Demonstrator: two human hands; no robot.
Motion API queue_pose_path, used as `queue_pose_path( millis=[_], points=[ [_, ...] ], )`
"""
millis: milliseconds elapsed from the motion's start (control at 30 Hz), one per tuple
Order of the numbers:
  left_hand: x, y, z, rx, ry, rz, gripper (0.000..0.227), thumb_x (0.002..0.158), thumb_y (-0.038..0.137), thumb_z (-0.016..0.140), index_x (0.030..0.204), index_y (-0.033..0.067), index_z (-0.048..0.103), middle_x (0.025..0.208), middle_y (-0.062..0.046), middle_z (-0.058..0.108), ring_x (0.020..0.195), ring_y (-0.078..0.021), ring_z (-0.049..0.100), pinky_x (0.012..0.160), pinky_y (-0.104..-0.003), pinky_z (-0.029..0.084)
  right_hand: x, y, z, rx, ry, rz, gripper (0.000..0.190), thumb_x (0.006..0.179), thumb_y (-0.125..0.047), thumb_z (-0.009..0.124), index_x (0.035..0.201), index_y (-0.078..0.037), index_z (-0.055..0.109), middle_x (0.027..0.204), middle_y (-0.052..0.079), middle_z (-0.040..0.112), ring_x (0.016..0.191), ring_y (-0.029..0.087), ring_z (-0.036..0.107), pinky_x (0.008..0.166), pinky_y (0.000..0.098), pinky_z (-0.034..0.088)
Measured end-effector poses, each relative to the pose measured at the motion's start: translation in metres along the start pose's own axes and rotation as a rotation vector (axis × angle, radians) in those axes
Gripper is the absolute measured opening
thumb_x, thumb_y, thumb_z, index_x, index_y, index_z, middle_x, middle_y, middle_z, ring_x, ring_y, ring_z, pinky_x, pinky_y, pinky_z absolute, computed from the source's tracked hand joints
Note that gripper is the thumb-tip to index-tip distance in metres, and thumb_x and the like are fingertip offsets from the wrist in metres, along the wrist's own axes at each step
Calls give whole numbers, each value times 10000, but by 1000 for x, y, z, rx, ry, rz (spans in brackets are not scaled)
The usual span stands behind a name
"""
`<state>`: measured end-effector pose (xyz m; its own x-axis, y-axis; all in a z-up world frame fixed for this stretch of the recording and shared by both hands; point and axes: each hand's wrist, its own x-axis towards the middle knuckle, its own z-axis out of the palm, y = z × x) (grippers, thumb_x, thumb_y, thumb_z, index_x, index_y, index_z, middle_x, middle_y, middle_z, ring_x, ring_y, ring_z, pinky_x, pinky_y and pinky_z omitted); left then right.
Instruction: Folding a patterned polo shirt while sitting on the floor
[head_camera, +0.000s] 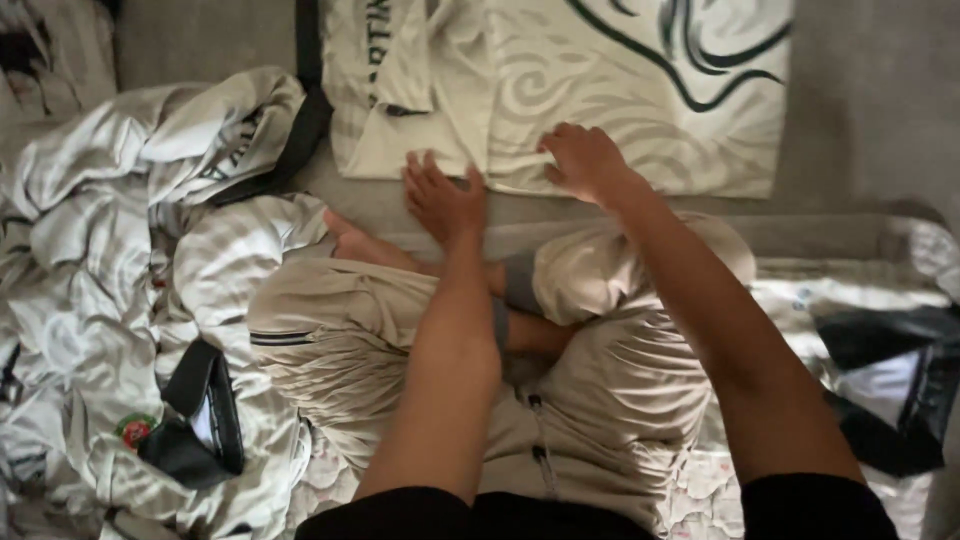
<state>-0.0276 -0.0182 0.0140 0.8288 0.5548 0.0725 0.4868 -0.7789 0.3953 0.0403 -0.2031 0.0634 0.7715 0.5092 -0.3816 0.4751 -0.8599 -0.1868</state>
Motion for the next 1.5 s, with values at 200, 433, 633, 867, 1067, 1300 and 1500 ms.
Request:
queue_pose_path(
  millis=[200, 433, 633, 867, 1067, 1300, 1500],
  points=[
    [6, 4, 7, 60, 47, -14, 773, 669, 522, 628, 1280, 102, 412, 1398, -143, 364, 1268, -349, 379, 987, -534, 356, 82, -65, -41, 658, 89, 31, 300, 872, -267, 590, 1088, -59, 591, 952, 147, 646, 785, 328, 637, 636, 447, 483],
    [14, 8, 12, 161, 141, 10, 671, 731, 500, 531, 1281, 124, 449, 1395, -102, 382, 1281, -308, 376, 977, -492, 343, 186, -83, -58, 643, -114, 72, 497, 936, -258, 527, 474, -79, 564, 395, 39, 504, 341, 131, 454, 470, 264, 449],
    [22, 11, 4, 122, 154, 14, 598, 818, 522, 424, 1262, 123, 455, 1380, -101, 390, 1273, -307, 374, 935, -509, 357, 360, 63, 44, 101, 89, -554, 196, 636, -274, 644, 752, -117, 660, 881, 57, 633, 832, 263, 601, 659, 398, 463],
    [20, 11, 4, 148, 110, 8, 597, 834, 536, 389, 1277, 137, 434, 1383, -93, 395, 1287, -303, 369, 940, -505, 360, 303, 10, -43, 689, 414, 159, 405, 755, -336, 666, 1039, -92, 511, 1055, 60, 539, 1004, 229, 552, 813, 340, 454],
    [23, 11, 2, 137, 159, 17, 571, 825, 518, 399, 1244, 135, 465, 1367, -86, 413, 1275, -296, 387, 926, -491, 378, 263, -2, -75, 961, 429, 435, 606, 787, -257, 682, 1322, -136, 427, 621, -71, 447, 572, 65, 462, 581, 249, 419],
    [23, 11, 5, 129, 139, -3, 605, 802, 531, 408, 1255, 135, 467, 1385, -85, 397, 1281, -288, 371, 935, -494, 357, 273, 26, -78, 1805, 483, 48, 203, 891, -174, 464, 691, -194, 435, 589, -48, 411, 519, 94, 346, 518, 249, 230],
    [24, 11, 5, 140, 123, -1, 606, 810, 539, 408, 1270, 147, 453, 1395, -78, 384, 1294, -289, 363, 939, -491, 362, 267, 25, -53, 707, 492, 182, 234, 843, -191, 544, 981, -83, 699, 934, 92, 692, 825, 230, 651, 656, 351, 501]
  ],
)
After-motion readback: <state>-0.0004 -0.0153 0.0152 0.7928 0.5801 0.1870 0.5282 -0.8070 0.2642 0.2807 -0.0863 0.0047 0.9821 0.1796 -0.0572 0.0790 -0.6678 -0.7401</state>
